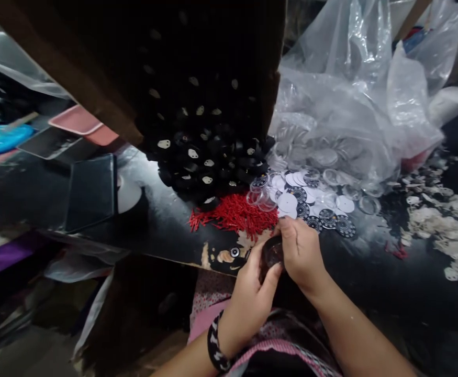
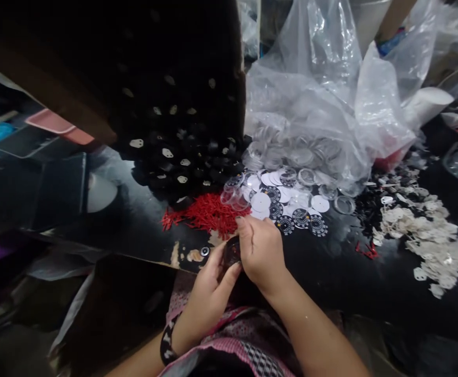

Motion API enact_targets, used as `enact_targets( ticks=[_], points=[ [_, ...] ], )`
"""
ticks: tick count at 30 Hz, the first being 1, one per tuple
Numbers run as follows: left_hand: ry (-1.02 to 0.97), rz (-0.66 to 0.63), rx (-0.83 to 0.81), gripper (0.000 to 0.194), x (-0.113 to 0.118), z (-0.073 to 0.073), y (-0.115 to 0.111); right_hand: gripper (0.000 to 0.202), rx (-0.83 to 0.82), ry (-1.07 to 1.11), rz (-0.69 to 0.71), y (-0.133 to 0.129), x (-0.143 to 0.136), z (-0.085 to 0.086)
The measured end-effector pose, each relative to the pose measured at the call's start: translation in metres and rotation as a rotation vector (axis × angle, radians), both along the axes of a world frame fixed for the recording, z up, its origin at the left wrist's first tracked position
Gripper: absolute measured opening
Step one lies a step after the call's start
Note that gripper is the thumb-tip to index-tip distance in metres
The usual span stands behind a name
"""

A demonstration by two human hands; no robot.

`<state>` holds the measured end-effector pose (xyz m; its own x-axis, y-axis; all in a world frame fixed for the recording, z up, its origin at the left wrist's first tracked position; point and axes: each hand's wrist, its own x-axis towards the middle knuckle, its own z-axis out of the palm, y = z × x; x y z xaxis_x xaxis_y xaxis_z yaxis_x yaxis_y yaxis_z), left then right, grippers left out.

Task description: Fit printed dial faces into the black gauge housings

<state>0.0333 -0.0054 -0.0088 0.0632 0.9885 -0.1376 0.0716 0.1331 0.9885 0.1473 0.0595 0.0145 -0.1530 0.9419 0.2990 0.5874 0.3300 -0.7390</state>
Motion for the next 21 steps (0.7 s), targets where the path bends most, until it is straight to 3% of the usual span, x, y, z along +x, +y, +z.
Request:
enact_targets(
  ticks=[4,7,10,13,16,18,21],
  points=[
    [0.085,-0.004,0.014,0.043,-0.013,0.007,-0.003,0.046,-0.034,0.058,0.057,-0.001,-0.004,0.004],
    [0.121,0.002,-0.130,0.038,-0.055,-0.003,-0.029,0.038,-0.178,0.094,0.247,-0.005,0.003,0.005],
    [0.256,0.225,-0.234,0.043,-0.115,-0.023,-0.069,0.026,-0.285,0.115,0.249,-0.009,0.013,0.003],
    [0.626,0.425,-0.096,0.045,-0.155,-0.031,-0.083,0.022,-0.324,0.097,0.265,-0.012,0.011,0.004],
    [0.791,0.408,0.150,0.047,-0.152,-0.017,-0.047,0.019,-0.337,0.060,0.439,-0.018,-0.003,0.008],
    [0.765,0.313,0.222,0.045,-0.140,-0.004,-0.001,0.018,-0.335,0.030,0.493,-0.022,-0.010,0.011],
    [0.738,0.270,0.273,0.047,-0.129,0.008,0.069,0.018,-0.328,-0.040,0.463,-0.029,-0.008,0.012]
  ],
)
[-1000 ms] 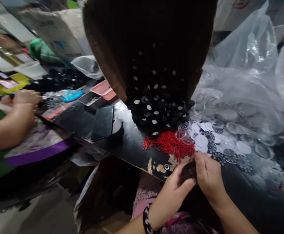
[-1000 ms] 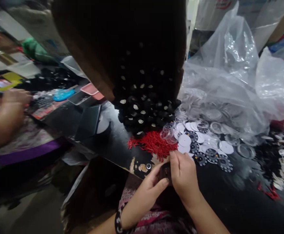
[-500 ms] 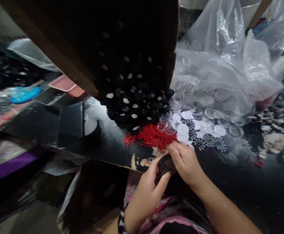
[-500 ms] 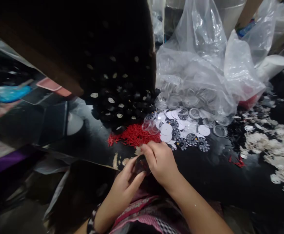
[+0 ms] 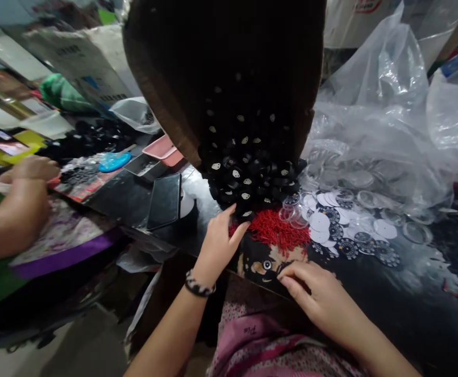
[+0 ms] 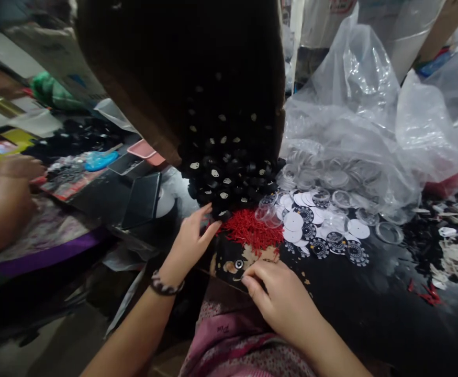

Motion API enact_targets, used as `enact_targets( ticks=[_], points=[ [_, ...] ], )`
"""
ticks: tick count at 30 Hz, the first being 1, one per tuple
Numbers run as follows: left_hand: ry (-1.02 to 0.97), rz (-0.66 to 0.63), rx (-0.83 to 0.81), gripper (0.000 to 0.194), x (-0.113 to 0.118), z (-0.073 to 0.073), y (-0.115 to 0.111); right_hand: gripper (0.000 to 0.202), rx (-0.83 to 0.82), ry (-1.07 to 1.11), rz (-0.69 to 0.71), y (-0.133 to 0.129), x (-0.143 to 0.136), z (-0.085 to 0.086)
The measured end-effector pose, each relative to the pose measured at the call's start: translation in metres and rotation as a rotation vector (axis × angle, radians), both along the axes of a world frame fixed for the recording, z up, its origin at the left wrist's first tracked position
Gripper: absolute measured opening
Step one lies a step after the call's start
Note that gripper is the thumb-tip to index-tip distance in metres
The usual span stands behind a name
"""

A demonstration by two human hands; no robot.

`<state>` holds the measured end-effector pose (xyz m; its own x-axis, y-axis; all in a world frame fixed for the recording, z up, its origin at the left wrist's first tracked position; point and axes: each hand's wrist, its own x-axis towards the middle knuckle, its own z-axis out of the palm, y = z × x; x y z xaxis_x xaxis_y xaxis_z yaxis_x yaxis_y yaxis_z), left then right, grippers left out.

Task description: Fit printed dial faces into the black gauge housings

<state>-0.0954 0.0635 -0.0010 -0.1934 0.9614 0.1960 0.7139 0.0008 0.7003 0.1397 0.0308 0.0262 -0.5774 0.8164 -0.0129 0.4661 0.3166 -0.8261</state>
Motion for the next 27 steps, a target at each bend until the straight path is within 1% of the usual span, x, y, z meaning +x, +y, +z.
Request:
enact_targets(
  ticks=[1,2,3,5,7,8,10,11,13,15,17,19,21,23,25,26,27],
  points=[
    [-0.018,-0.009,0.007,0.049,0.001,0.000,0.016,0.018,0.008,-0.025,-0.017,-0.002,0.004,0.000],
    [-0.043,-0.015,0.013,0.050,0.001,-0.002,0.028,0.018,0.011,-0.049,-0.030,-0.003,0.010,-0.001],
    [-0.071,-0.017,0.018,0.051,0.000,-0.005,0.034,0.018,0.011,-0.068,-0.038,-0.003,0.016,-0.002],
    [-0.153,0.004,0.029,0.055,0.000,-0.011,0.034,0.018,0.018,-0.101,-0.079,0.003,0.029,-0.004],
    [-0.358,0.057,0.041,0.061,0.004,-0.014,0.020,0.020,0.067,-0.164,-0.213,0.019,0.042,-0.007],
    [-0.548,0.082,0.043,0.060,0.008,-0.013,0.010,0.020,0.111,-0.215,-0.298,0.029,0.047,-0.009],
    [-0.858,0.069,-0.015,0.054,0.023,-0.006,-0.013,0.024,0.204,-0.328,-0.429,0.052,0.052,-0.012],
    [-1.018,0.045,-0.087,0.049,0.034,-0.001,-0.025,0.029,0.234,-0.370,-0.455,0.063,0.053,-0.014],
    [-1.245,0.005,-0.264,0.040,0.056,0.006,-0.043,0.038,0.257,-0.402,-0.463,0.079,0.052,-0.017],
    [-1.392,0.004,-0.407,0.028,0.075,0.010,-0.054,0.036,0.253,-0.375,-0.481,0.084,0.053,-0.020],
    [-1.481,0.008,-0.471,0.020,0.087,0.010,-0.059,0.026,0.237,-0.326,-0.514,0.082,0.058,-0.023],
    [-1.547,0.001,-0.492,0.020,0.092,0.008,-0.061,0.015,0.204,-0.268,-0.531,0.077,0.066,-0.024],
    [-1.594,-0.002,-0.510,0.026,0.094,0.006,-0.060,0.020,0.173,-0.215,-0.520,0.072,0.075,-0.024],
    [-1.638,0.038,-0.532,0.030,0.095,0.007,-0.058,0.027,0.171,-0.175,-0.516,0.065,0.080,-0.020],
    [-1.686,0.117,-0.544,0.030,0.096,0.010,-0.055,0.028,0.221,-0.158,-0.539,0.056,0.077,-0.013],
    [-1.709,0.151,-0.543,0.031,0.097,0.012,-0.053,0.028,0.248,-0.150,-0.521,0.050,0.074,-0.009],
    [-1.728,0.169,-0.542,0.033,0.098,0.014,-0.051,0.027,0.259,-0.135,-0.471,0.044,0.069,-0.005]
  ],
)
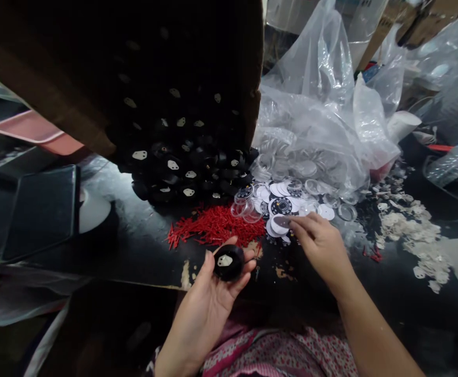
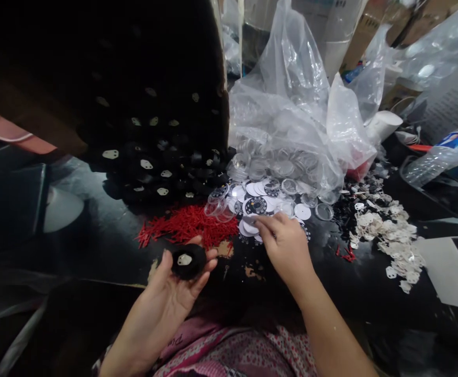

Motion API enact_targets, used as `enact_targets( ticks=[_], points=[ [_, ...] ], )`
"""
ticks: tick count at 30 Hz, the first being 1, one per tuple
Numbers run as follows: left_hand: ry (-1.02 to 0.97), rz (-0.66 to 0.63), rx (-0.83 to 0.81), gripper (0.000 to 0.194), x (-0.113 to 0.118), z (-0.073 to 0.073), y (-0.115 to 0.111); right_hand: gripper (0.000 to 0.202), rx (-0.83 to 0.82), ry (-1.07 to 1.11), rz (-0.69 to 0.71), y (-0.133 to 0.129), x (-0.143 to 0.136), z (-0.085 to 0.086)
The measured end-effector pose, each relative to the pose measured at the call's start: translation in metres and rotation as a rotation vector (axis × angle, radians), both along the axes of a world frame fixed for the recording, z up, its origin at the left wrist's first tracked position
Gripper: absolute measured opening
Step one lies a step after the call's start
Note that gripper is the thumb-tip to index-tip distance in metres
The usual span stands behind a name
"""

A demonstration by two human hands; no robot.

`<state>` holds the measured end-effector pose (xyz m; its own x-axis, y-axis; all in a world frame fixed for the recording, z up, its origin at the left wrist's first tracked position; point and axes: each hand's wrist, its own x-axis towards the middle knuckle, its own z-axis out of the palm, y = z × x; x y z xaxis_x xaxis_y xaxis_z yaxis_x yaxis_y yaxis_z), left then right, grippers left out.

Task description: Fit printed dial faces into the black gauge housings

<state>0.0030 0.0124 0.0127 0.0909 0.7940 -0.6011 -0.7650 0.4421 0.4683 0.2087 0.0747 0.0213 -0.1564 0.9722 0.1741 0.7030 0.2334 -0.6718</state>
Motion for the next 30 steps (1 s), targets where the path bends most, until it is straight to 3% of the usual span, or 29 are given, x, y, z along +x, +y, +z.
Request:
enact_targets(
  ticks=[4,9,13,17,21,25,30],
  points=[
    [-0.051,0.011,0.048,0.038,0.006,0.002,0.004,0.024,-0.097,0.155,0.236,-0.019,-0.020,0.009],
    [0.041,0.069,0.083,0.036,0.009,-0.009,0.002,0.017,-0.189,0.367,0.106,-0.020,-0.025,0.006],
    [0.060,0.016,0.173,0.038,0.013,-0.009,-0.001,0.022,-0.201,0.410,0.004,-0.023,-0.029,0.009],
    [0.089,-0.043,0.175,0.036,0.021,-0.007,-0.005,0.013,-0.147,0.362,0.049,-0.032,-0.041,0.013],
    [0.282,-0.102,0.204,0.033,0.024,-0.015,-0.011,0.001,-0.172,0.351,0.009,-0.034,-0.049,0.011],
    [0.424,-0.182,0.307,0.037,0.020,-0.023,-0.014,0.006,-0.298,0.345,0.006,-0.029,-0.047,0.009],
    [0.449,-0.245,0.311,0.038,0.018,-0.021,-0.013,0.013,-0.346,0.278,0.015,-0.030,-0.042,0.007]
  ],
)
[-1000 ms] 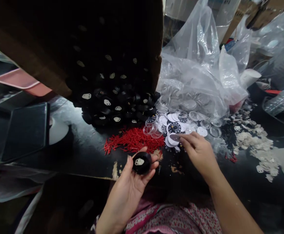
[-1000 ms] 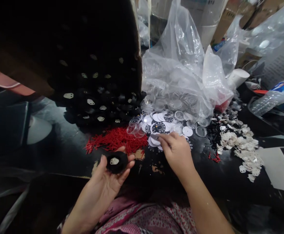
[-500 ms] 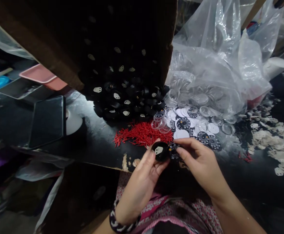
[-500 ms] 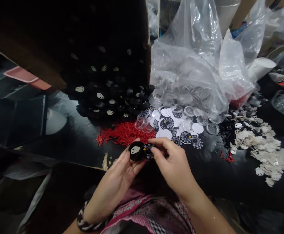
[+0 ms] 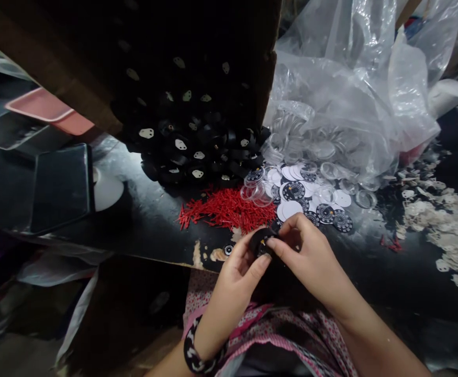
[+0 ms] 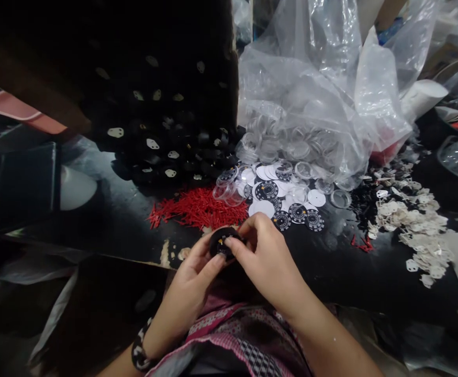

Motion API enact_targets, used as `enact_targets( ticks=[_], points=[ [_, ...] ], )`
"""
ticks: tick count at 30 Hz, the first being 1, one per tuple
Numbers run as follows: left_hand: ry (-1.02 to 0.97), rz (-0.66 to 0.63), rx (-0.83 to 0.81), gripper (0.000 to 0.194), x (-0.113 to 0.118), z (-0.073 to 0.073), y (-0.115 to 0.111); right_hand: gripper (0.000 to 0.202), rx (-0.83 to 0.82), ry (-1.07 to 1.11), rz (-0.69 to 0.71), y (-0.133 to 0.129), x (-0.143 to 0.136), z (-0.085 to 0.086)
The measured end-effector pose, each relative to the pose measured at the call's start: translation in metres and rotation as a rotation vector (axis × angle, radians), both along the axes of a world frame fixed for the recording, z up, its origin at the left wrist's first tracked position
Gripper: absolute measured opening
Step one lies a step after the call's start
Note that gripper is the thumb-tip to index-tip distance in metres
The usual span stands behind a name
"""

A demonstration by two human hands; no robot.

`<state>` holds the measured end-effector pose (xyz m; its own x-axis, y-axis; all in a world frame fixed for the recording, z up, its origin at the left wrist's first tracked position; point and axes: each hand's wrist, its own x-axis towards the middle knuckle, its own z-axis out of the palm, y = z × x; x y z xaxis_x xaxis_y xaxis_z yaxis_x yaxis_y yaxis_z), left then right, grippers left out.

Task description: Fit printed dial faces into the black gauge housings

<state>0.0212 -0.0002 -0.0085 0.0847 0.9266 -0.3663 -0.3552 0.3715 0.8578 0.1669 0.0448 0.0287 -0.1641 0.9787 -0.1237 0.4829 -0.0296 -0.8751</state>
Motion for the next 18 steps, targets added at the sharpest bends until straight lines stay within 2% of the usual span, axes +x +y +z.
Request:
enact_targets(
  ticks=[3,6,8,11,15,18],
  points=[
    [0.086,-0.066,0.000,0.031,0.000,-0.001,-0.003,0.010,-0.054,0.069,0.047,-0.013,0.005,-0.004],
    [0.284,-0.173,0.074,0.030,-0.006,-0.004,-0.011,0.009,-0.077,0.072,0.077,-0.025,0.011,-0.007],
    [0.383,-0.200,0.102,0.031,-0.013,-0.007,-0.016,0.010,-0.061,0.044,0.143,-0.026,0.014,-0.008],
    [0.373,-0.099,0.037,0.031,-0.024,-0.012,-0.019,0.011,0.105,-0.166,0.241,-0.012,0.016,-0.009],
    [0.163,0.068,-0.065,0.034,-0.029,-0.014,-0.015,0.014,0.343,-0.727,0.358,0.017,0.010,-0.014],
    [0.019,0.167,-0.087,0.028,-0.023,-0.011,-0.012,0.014,0.411,-0.885,0.448,0.028,0.002,-0.015]
  ],
)
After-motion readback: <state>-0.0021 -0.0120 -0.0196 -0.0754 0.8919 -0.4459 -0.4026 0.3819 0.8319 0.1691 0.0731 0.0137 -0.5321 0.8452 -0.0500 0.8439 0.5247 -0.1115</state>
